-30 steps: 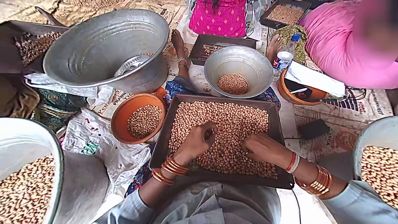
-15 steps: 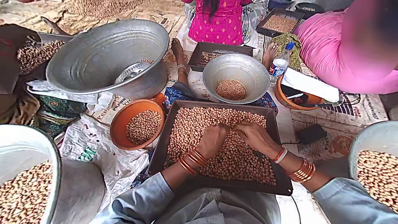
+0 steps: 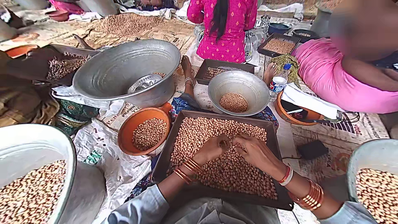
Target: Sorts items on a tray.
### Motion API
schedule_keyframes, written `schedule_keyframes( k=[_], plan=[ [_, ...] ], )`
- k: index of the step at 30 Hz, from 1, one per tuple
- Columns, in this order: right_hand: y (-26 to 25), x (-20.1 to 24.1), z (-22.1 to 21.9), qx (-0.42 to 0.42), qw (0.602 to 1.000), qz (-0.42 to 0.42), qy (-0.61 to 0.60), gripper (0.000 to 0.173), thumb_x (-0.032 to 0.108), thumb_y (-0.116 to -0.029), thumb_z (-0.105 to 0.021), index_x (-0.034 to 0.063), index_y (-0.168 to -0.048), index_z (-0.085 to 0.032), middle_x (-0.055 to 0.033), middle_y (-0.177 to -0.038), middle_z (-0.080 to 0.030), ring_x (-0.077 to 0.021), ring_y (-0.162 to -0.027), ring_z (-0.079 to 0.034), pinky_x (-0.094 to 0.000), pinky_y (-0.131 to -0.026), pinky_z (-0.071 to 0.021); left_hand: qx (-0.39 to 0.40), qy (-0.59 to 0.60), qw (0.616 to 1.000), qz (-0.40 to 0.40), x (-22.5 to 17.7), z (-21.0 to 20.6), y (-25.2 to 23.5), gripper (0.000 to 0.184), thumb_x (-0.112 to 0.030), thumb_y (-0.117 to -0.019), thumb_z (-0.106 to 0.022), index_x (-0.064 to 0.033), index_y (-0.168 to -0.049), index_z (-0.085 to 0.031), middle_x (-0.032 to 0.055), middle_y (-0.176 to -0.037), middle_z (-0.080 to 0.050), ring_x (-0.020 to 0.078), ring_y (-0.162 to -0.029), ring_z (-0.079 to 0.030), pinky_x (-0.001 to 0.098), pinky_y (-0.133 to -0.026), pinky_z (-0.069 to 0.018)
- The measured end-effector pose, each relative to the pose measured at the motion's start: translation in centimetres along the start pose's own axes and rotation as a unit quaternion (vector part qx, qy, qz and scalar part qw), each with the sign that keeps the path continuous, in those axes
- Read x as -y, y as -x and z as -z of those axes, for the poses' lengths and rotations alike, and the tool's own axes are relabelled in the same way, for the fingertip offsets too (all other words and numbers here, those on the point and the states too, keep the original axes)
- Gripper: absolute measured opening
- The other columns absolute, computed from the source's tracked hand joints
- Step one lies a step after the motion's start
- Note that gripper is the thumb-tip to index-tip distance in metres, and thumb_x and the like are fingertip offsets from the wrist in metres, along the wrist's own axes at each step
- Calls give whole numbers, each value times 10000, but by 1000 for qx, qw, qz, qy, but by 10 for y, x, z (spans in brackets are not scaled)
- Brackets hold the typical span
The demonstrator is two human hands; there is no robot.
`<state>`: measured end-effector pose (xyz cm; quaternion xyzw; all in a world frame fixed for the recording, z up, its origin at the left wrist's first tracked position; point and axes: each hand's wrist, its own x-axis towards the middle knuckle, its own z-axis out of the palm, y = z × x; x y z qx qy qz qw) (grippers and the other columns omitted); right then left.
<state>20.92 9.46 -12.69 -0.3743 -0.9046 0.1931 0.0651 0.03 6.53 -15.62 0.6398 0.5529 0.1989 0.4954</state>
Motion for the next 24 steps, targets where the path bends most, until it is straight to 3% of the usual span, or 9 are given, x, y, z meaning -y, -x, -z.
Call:
schedule_keyframes(
  k=[4,8,10,12,15,17,19,21,24],
  plan=[
    [12,21,-11,-67,990,119,-18,154,123,-954,-650,107,-1082,-734,-95,-1015,-736,-249,-843,-739,-408,-713,-612,97,69,993,-23,3,-15,8,179,-60,-913,-714,17,-1065,-658,39,-900,-647,67,-803,-594,290,-764,-515],
    [15,12,-13,-69,991,113,-3,172,123,-957,-646,108,-1099,-742,-110,-1062,-744,-279,-865,-750,-446,-686,-612,107,59,992,-19,10,2,21,112,-48,-966,-649,7,-1048,-703,4,-882,-681,7,-723,-575,221,-688,-494],
    [14,2,-4,-17,998,62,-4,204,105,-963,-649,97,-1145,-740,-138,-1109,-739,-323,-945,-741,-503,-771,-601,31,-29,999,24,10,31,35,157,-47,-989,-607,-24,-1084,-730,41,-899,-697,66,-705,-594,276,-684,-518],
    [10,-6,3,36,999,13,-4,242,124,-974,-649,101,-1201,-730,-160,-1157,-717,-351,-1008,-716,-533,-837,-574,-99,-144,980,92,13,67,54,181,-65,-1000,-589,-72,-1077,-753,77,-942,-728,172,-797,-666,403,-783,-557],
    [5,-16,10,89,995,-43,9,293,180,-989,-655,131,-1274,-699,-174,-1240,-684,-374,-1082,-687,-558,-877,-549,-329,-304,887,114,28,106,82,135,-45,-967,-648,-50,-1020,-772,196,-1022,-742,410,-1017,-697,639,-900,-509],
    [1,-19,13,118,989,-83,25,359,216,-999,-653,131,-1347,-649,-185,-1300,-651,-390,-1133,-665,-576,-896,-536,-397,-344,846,93,38,118,90,164,-31,-922,-690,-18,-1076,-745,256,-1148,-696,487,-1170,-619,698,-969,-446],
    [-3,-22,15,148,979,-132,49,441,239,-1008,-645,120,-1427,-576,-200,-1374,-610,-406,-1197,-635,-586,-930,-520,-357,-326,869,104,38,114,87,210,-104,-961,-698,-34,-1157,-724,236,-1184,-687,461,-1154,-635,672,-958,-478],
    [-7,-26,14,176,964,-183,82,517,249,-1016,-641,83,-1487,-505,-238,-1404,-571,-442,-1240,-597,-608,-951,-498,-240,-293,911,161,35,103,76,265,-208,-1006,-663,-77,-1234,-704,189,-1192,-704,394,-1123,-674,627,-967,-504],
    [-8,-33,5,206,946,-218,123,509,193,-994,-647,24,-1449,-493,-272,-1381,-564,-470,-1234,-588,-619,-941,-492,-87,-332,900,270,32,78,54,394,-287,-1012,-639,-67,-1338,-648,215,-1329,-649,427,-1234,-617,634,-1019,-469]
  ],
)
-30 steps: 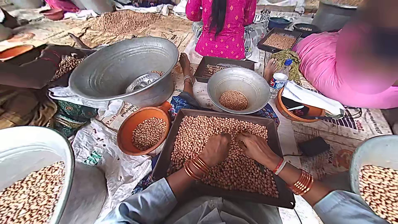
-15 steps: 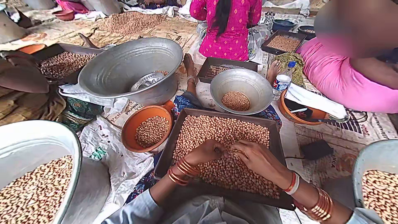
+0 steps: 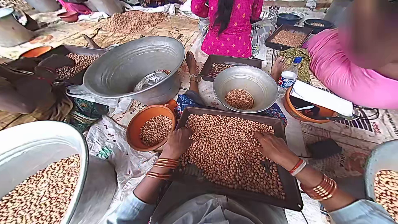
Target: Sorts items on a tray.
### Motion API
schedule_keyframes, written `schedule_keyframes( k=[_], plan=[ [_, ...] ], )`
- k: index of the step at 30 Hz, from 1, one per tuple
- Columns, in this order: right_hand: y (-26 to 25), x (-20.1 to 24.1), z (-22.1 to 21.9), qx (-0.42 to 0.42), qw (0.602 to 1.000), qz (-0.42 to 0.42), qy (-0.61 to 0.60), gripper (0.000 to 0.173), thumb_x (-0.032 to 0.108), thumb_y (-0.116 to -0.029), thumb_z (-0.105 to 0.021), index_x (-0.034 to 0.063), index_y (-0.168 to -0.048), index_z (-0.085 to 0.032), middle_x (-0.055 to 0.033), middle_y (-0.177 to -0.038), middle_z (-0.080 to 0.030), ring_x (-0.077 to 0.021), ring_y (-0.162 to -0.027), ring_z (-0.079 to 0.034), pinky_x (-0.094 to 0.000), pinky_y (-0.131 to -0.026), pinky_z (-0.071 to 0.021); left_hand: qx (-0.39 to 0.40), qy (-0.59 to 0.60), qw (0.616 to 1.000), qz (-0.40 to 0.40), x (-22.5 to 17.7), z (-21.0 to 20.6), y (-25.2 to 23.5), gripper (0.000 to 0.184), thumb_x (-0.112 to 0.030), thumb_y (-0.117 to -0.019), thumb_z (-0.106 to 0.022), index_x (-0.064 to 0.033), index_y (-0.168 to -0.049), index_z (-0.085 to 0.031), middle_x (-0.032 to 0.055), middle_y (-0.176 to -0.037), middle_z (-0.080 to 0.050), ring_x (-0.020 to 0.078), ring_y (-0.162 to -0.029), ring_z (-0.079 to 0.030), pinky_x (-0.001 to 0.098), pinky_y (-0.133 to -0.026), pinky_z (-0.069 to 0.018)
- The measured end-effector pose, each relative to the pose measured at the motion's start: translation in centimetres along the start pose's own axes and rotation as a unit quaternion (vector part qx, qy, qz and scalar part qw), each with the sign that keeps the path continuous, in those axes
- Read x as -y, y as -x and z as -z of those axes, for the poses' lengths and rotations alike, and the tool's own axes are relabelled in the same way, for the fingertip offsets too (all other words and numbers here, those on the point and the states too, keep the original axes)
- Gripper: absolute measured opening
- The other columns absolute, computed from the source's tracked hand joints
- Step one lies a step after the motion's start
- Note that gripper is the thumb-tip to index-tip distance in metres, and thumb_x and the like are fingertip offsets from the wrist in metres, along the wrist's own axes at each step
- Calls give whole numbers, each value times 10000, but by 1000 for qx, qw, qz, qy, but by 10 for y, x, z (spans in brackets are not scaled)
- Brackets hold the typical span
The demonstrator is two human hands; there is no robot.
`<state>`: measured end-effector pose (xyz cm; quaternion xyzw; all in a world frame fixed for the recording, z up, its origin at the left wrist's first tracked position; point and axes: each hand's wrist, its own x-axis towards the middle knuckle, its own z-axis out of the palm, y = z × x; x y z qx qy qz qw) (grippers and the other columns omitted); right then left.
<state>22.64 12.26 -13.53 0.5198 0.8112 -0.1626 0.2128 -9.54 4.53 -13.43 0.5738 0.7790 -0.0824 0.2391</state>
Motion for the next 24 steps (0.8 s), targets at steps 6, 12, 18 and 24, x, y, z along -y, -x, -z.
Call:
schedule_keyframes(
  k=[6,12,18,24],
  plan=[
    [11,28,-12,92,994,58,-11,735,77,-921,-684,-12,-1556,-324,-289,-1341,-588,-457,-1243,-592,-598,-1006,-475,84,-50,993,-60,-76,-33,29,480,-55,-952,-618,55,-1407,-509,263,-1404,-558,456,-1231,-603,583,-979,-516],
    [13,36,-11,167,971,92,-145,529,163,-954,-719,-90,-1358,-490,-288,-1283,-577,-410,-1209,-570,-563,-1019,-436,161,172,948,-216,-106,-45,36,627,-108,-973,-646,34,-1524,-383,286,-1434,-541,421,-1325,-556,599,-1088,-444],
    [18,10,5,75,914,169,-362,462,41,-968,-653,0,-1413,-536,-185,-1345,-596,-225,-1150,-632,-395,-980,-525,7,263,919,-292,-94,-10,15,265,-131,-1005,-618,-43,-1251,-661,143,-1264,-650,228,-1023,-688,413,-921,-571],
    [17,-7,14,-63,879,193,-431,187,56,-1005,-572,99,-1144,-690,-2,-1094,-721,-63,-790,-703,-244,-699,-605,-174,93,967,-161,-56,-3,-25,201,-57,-997,-592,-92,-1084,-770,173,-1116,-715,385,-993,-707,597,-862,-555]
  ],
)
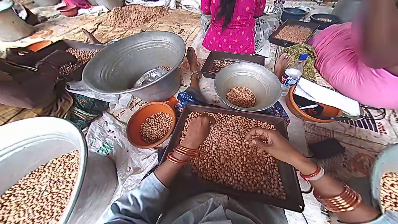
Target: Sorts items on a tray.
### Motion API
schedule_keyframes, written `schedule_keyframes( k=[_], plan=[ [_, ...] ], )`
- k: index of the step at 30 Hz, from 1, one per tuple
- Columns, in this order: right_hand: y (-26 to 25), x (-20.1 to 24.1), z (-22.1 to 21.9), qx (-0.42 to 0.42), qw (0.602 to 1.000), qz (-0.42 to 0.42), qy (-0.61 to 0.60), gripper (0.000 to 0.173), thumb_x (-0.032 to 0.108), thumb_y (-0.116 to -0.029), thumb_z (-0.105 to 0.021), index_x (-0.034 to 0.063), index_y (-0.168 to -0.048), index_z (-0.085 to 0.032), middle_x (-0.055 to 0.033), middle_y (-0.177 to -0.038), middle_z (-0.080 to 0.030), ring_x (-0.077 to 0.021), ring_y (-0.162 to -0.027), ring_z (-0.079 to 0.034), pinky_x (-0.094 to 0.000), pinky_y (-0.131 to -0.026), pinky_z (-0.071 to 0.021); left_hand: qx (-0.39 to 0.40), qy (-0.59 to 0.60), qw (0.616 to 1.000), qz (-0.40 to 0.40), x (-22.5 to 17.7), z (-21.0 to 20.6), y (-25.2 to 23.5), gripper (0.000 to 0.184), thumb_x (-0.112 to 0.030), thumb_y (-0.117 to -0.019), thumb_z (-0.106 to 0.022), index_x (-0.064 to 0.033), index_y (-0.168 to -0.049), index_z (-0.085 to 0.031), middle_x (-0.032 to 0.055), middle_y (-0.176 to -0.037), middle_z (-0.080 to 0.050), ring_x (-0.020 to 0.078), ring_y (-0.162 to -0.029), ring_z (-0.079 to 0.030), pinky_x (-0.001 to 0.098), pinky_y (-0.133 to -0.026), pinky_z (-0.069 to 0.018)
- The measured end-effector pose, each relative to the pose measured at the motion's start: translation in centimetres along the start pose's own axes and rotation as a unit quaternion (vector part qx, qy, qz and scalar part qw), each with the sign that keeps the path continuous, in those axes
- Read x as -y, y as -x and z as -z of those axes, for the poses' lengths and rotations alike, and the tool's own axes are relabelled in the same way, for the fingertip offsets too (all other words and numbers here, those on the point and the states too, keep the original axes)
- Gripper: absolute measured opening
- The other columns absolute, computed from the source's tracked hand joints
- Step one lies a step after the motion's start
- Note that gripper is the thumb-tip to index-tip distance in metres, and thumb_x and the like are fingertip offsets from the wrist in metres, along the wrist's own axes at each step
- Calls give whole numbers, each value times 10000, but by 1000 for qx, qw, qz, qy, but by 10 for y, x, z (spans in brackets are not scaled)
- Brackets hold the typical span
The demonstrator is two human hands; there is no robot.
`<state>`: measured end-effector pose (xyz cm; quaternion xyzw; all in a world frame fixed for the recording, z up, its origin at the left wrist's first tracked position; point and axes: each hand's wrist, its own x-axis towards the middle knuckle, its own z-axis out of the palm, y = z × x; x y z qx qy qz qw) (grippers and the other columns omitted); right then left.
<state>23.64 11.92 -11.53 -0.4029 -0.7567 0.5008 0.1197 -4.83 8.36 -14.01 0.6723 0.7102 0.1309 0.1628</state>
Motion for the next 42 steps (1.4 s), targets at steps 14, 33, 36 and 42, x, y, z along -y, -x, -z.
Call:
schedule_keyframes(
  k=[14,33,36,42],
  plan=[
    [-7,-15,-17,-58,962,39,264,179,164,-1005,-623,115,-1096,-769,-117,-1010,-761,-312,-943,-725,-554,-840,-546,-4,102,994,50,21,-1,-1,145,-173,-971,-713,-48,-1036,-747,120,-904,-752,280,-843,-727,535,-825,-571],
    [1,-19,-65,-28,916,197,349,174,186,-973,-630,143,-1065,-771,-102,-922,-705,-287,-777,-710,-464,-609,-557,156,58,986,-3,12,-19,38,203,-155,-1015,-613,-59,-1132,-749,143,-1080,-749,303,-1022,-716,523,-950,-541],
    [-1,-28,-74,-36,877,240,414,182,184,-982,-609,144,-1087,-752,-113,-912,-679,-297,-763,-698,-428,-585,-557,131,296,946,3,22,-9,37,132,-100,-975,-674,-47,-1071,-748,4,-919,-744,51,-773,-694,251,-770,-589],
    [-2,-23,-73,-10,890,221,400,154,189,-968,-633,110,-1041,-742,-125,-920,-686,-310,-773,-703,-448,-589,-552,201,315,927,-43,7,-20,48,225,-121,-960,-566,-53,-1149,-667,2,-908,-635,50,-722,-559,252,-680,-487]
  ],
)
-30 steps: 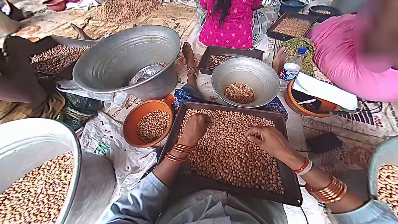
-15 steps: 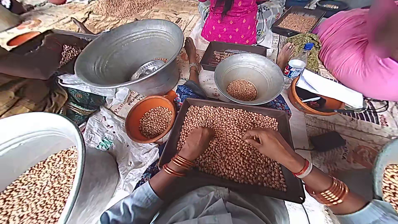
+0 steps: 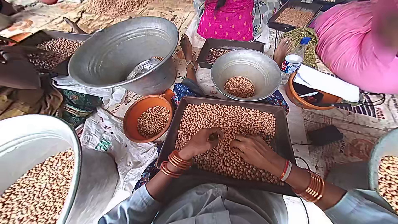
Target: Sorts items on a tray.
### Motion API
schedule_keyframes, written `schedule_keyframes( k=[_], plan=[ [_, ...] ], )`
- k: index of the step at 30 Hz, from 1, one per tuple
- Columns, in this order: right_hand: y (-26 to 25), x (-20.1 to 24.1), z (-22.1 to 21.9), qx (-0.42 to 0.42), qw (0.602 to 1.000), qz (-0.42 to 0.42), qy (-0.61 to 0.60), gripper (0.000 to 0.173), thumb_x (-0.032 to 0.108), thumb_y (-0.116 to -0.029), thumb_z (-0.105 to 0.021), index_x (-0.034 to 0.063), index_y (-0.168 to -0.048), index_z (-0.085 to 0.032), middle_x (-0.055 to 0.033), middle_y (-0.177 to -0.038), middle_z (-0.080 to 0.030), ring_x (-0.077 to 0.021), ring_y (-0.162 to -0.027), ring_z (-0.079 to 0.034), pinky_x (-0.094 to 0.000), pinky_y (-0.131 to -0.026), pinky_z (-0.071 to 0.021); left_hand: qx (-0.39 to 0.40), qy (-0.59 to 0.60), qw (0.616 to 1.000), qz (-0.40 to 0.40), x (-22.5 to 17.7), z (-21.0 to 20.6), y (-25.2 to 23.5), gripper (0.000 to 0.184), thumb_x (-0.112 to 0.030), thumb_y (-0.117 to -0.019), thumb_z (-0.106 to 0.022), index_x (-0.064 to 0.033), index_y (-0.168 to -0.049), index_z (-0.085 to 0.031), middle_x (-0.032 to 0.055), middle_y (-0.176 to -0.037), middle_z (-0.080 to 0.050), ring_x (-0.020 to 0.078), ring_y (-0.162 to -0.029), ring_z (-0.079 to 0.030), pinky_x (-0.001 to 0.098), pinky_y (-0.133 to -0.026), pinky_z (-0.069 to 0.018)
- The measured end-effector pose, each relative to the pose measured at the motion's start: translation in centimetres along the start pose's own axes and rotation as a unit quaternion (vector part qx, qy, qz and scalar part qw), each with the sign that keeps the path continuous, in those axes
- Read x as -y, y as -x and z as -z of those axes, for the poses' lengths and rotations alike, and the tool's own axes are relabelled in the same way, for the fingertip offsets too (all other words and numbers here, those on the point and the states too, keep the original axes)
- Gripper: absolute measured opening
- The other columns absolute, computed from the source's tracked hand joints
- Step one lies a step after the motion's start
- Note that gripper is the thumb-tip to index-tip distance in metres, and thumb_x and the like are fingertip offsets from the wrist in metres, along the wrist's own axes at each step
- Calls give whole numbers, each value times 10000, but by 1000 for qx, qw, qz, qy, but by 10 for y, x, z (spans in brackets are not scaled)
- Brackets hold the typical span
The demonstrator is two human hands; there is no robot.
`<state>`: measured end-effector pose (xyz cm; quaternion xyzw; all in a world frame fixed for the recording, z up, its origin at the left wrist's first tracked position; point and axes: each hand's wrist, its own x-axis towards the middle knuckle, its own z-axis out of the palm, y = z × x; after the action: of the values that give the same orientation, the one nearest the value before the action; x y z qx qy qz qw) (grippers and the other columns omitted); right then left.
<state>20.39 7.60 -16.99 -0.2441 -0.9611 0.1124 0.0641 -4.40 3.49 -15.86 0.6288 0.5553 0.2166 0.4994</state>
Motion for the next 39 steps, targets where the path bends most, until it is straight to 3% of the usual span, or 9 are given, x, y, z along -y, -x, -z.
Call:
schedule_keyframes(
  k=[4,8,15,18,21,25,31,36,39],
  plan=[
    [-3,-15,27,-53,972,-149,-174,199,218,-952,-602,91,-1073,-697,-82,-912,-716,-226,-792,-692,-436,-690,-551,18,-159,987,13,-16,-27,0,219,-138,-1001,-604,-59,-1177,-707,109,-843,-667,215,-713,-605,418,-716,-530],
    [0,-37,50,-135,926,-219,-275,97,97,-940,-590,83,-1022,-640,-9,-813,-612,-86,-664,-576,-293,-601,-490,-26,-214,975,-45,-23,-41,-3,248,-89,-1011,-546,-57,-1183,-722,155,-1061,-729,306,-903,-708,502,-837,-568],
    [4,-27,54,82,973,-153,-150,167,197,-994,-651,105,-1081,-759,-98,-932,-697,-246,-828,-641,-456,-783,-520,-37,-308,948,-69,-28,-65,-16,214,-100,-1012,-573,-35,-1161,-711,196,-1106,-711,379,-989,-720,551,-825,-580],
    [4,-11,41,118,981,-73,-136,167,151,-983,-640,94,-1086,-759,-146,-976,-697,-312,-895,-681,-485,-793,-549,-35,-247,968,-35,-25,-51,-17,225,-167,-1013,-594,-52,-1151,-728,149,-1089,-736,303,-988,-724,506,-883,-576],
    [7,-1,22,102,991,-12,-88,172,94,-968,-629,81,-1086,-753,-163,-959,-697,-342,-850,-705,-496,-704,-572,-67,-92,993,11,-18,-14,-14,174,-208,-967,-699,-100,-1097,-740,-13,-775,-623,62,-660,-526,261,-660,-467],
    [8,2,12,91,994,11,-52,128,99,-948,-674,55,-1048,-742,-172,-939,-690,-355,-804,-708,-496,-633,-567,-132,28,991,4,5,28,5,124,-109,-981,-565,-48,-1024,-664,-24,-759,-595,20,-613,-516,204,-581,-438],
    [-3,4,33,204,968,-86,-114,241,213,-996,-610,55,-1157,-696,-168,-1051,-689,-345,-963,-683,-520,-807,-537,-14,-163,983,78,12,20,26,182,-188,-991,-642,-106,-1131,-723,60,-836,-654,174,-724,-583,425,-733,-506],
    [2,-23,50,12,908,-188,-375,147,149,-929,-523,98,-1006,-637,43,-809,-589,-7,-658,-526,-203,-603,-439,18,-218,973,79,16,0,32,216,-134,-961,-692,-100,-1166,-752,167,-1044,-732,338,-938,-689,567,-887,-532],
    [5,-29,58,18,927,-202,-317,118,125,-946,-553,99,-990,-659,27,-804,-579,-36,-655,-502,-243,-606,-420,19,-236,969,76,21,-4,30,241,-143,-978,-665,-67,-1195,-738,193,-1159,-725,382,-1090,-689,592,-975,-515]
  ],
)
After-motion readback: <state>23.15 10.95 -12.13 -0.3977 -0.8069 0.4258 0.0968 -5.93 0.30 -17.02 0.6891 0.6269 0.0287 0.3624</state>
